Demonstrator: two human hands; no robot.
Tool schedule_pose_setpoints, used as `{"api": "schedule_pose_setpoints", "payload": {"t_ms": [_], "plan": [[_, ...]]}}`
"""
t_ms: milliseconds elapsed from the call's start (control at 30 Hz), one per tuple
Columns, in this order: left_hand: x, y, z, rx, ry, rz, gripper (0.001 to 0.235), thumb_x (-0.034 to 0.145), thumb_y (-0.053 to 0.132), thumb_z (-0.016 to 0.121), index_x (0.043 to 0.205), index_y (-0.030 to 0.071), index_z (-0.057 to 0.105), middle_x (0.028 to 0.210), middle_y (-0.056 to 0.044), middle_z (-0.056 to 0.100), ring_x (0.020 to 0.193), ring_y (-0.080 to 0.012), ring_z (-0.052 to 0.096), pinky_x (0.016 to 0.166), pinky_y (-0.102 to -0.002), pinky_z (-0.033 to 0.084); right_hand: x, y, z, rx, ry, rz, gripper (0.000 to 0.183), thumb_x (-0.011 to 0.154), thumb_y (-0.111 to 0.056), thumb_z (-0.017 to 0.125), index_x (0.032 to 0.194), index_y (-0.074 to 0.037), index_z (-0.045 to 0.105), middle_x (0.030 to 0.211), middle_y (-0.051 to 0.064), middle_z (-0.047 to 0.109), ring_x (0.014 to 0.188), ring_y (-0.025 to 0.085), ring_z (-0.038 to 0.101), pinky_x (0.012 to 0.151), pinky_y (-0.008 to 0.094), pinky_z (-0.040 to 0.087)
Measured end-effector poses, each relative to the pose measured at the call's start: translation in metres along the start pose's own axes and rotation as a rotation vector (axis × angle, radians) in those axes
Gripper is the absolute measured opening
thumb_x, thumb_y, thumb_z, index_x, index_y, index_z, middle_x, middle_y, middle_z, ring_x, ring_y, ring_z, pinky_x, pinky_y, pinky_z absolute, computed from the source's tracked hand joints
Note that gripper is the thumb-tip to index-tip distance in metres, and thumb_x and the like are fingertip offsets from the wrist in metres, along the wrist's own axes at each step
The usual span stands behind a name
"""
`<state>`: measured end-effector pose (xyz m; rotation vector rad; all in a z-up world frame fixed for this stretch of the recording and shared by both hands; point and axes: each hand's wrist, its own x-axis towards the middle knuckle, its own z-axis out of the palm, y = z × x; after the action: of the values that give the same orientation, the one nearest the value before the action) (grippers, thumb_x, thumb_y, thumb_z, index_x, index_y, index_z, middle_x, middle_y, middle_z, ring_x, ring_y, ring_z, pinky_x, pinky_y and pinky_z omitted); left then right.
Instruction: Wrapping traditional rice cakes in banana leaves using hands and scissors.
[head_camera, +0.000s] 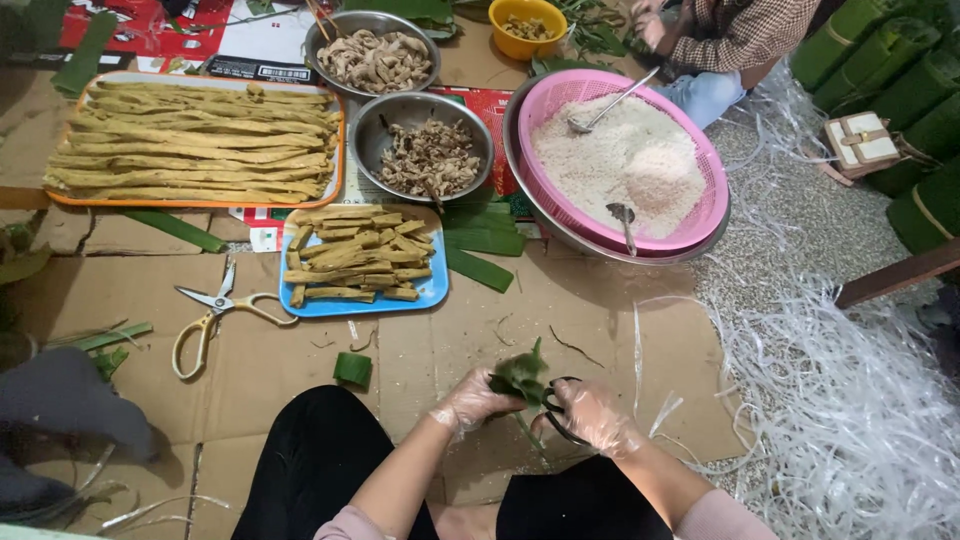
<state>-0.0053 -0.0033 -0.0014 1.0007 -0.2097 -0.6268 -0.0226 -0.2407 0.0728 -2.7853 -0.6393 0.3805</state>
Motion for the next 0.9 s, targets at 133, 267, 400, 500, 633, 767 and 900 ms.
{"api": "schedule_pose_setpoints", "payload": {"t_ms": [133, 267, 400, 500, 633, 767, 900], "plan": [[0.001, -0.006, -0.001, 0.174, 0.136, -0.022, 0.025, 0.075, -0.003, 0.084, 0.099, 0.006, 0.080, 0.101, -0.003, 0.078, 0.087, -0.0118, 0.069, 0.083, -0.024, 0.056, 0.002, -0.009, -0.009, 0.083, 0.021, 0.097, 0.047, 0.080, -0.054, 0.079, 0.093, -0.010, 0.068, 0.072, 0.005, 0.072, 0.062, 0.024, 0.069, 0.060, 0.036, 0.053], [0.001, -0.015, 0.004, 0.315, 0.330, 0.055, 0.034, 0.065, 0.023, 0.098, 0.097, 0.024, 0.085, 0.103, 0.005, 0.080, 0.102, -0.0066, 0.068, 0.099, -0.025, 0.050, 0.026, 0.038, 0.053, 0.055, -0.169, 0.518, 0.034, 0.090, -0.051, 0.065, 0.102, -0.020, 0.071, 0.101, 0.008, 0.078, 0.107, 0.029, 0.074, 0.088, 0.044, 0.061], [0.001, -0.016, -0.008, 0.329, 0.407, -0.003, 0.036, 0.068, 0.027, 0.098, 0.102, 0.026, 0.084, 0.105, 0.004, 0.081, 0.102, -0.0091, 0.072, 0.097, -0.024, 0.053, 0.046, 0.117, 0.137, 0.171, -0.133, 0.584, 0.033, 0.083, -0.037, 0.074, 0.106, -0.013, 0.073, 0.102, 0.013, 0.078, 0.109, 0.031, 0.073, 0.095, 0.044, 0.060], [-0.007, -0.021, -0.022, 0.303, 0.351, 0.007, 0.042, 0.071, 0.024, 0.096, 0.111, 0.024, 0.082, 0.119, -0.003, 0.077, 0.111, -0.0126, 0.069, 0.099, -0.026, 0.053, 0.044, 0.093, 0.130, 0.182, -0.126, 0.698, 0.029, 0.089, -0.039, 0.070, 0.112, -0.020, 0.074, 0.106, 0.008, 0.078, 0.114, 0.023, 0.072, 0.101, 0.042, 0.057], [-0.015, -0.018, -0.013, 0.307, 0.342, 0.127, 0.080, 0.062, 0.013, 0.098, 0.135, 0.020, 0.066, 0.148, -0.012, 0.055, 0.135, -0.0254, 0.050, 0.115, -0.037, 0.041, 0.019, -0.026, 0.048, 0.372, -0.025, 0.504, 0.050, 0.085, -0.042, 0.067, 0.131, -0.025, 0.062, 0.120, 0.010, 0.074, 0.116, 0.031, 0.068, 0.098, 0.048, 0.057], [-0.035, -0.007, 0.022, 0.442, 0.348, 0.131, 0.113, 0.064, -0.009, 0.068, 0.164, 0.010, 0.020, 0.164, -0.031, 0.017, 0.152, -0.0472, 0.017, 0.126, -0.050, 0.018, 0.026, -0.082, 0.078, 0.539, 0.128, 0.306, 0.057, 0.086, -0.018, 0.065, 0.135, 0.001, 0.043, 0.124, 0.037, 0.062, 0.118, 0.054, 0.060, 0.104, 0.064, 0.046], [-0.052, -0.008, 0.050, 0.539, 0.261, 0.173, 0.110, 0.067, -0.006, 0.069, 0.163, 0.005, 0.015, 0.158, -0.039, 0.025, 0.147, -0.0553, 0.026, 0.121, -0.060, 0.022, 0.016, -0.076, 0.093, 0.484, 0.187, 0.199, 0.088, 0.075, 0.008, 0.060, 0.154, 0.009, 0.019, 0.143, 0.040, 0.048, 0.132, 0.055, 0.049, 0.113, 0.064, 0.037]]}}
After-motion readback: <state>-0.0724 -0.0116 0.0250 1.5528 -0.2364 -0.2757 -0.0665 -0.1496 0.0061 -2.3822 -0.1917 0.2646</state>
